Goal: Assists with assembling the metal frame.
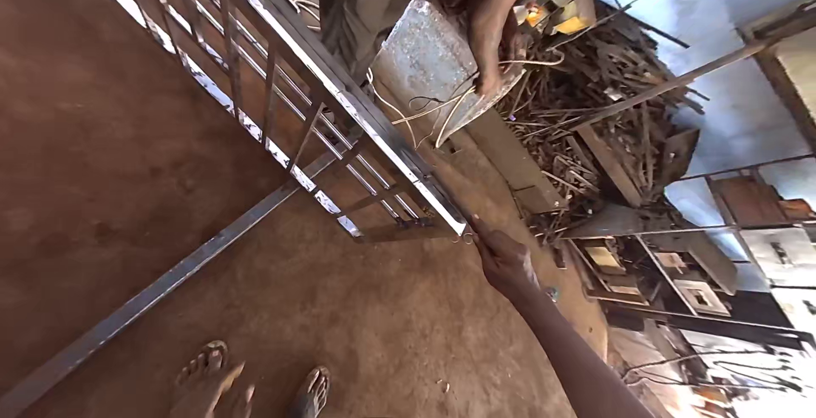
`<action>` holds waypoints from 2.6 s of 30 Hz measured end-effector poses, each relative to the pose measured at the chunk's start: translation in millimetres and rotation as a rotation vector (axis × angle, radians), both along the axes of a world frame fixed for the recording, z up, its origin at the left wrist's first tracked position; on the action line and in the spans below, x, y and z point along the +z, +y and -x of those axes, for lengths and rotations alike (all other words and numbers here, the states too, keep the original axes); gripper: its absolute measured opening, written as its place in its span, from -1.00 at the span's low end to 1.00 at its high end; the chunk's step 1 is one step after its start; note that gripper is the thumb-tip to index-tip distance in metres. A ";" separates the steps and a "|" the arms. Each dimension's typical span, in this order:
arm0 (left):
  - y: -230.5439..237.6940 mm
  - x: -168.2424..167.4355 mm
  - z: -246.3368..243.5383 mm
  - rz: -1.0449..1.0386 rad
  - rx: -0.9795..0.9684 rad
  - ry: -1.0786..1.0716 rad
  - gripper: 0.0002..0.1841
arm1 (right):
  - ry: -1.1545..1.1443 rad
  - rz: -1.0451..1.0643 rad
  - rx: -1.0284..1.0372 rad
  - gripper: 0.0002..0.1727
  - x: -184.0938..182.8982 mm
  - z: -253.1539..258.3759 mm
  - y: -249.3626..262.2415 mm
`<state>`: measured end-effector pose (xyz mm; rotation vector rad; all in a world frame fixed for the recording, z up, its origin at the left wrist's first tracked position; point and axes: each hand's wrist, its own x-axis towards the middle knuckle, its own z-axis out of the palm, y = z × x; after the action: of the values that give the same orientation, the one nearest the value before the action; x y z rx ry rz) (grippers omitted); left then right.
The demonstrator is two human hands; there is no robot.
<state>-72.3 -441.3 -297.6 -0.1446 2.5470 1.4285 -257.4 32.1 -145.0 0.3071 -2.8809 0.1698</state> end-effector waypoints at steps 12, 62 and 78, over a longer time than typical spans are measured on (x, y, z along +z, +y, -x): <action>185.2 89.8 349.0 0.550 -0.541 0.345 0.31 | -0.011 0.000 -0.026 -0.53 9.3 -2.7 1.0; 185.7 68.7 357.6 0.563 -0.471 0.529 -0.10 | 0.004 -0.019 0.005 -0.53 5.0 4.5 7.0; 186.1 72.6 355.9 0.593 -0.477 0.495 -0.10 | -0.027 -0.051 -0.009 -0.51 6.3 2.2 4.5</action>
<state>-428.2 -255.2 -225.0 0.7605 3.0222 0.5539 -259.6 36.6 -138.7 0.3033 -2.9167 0.0996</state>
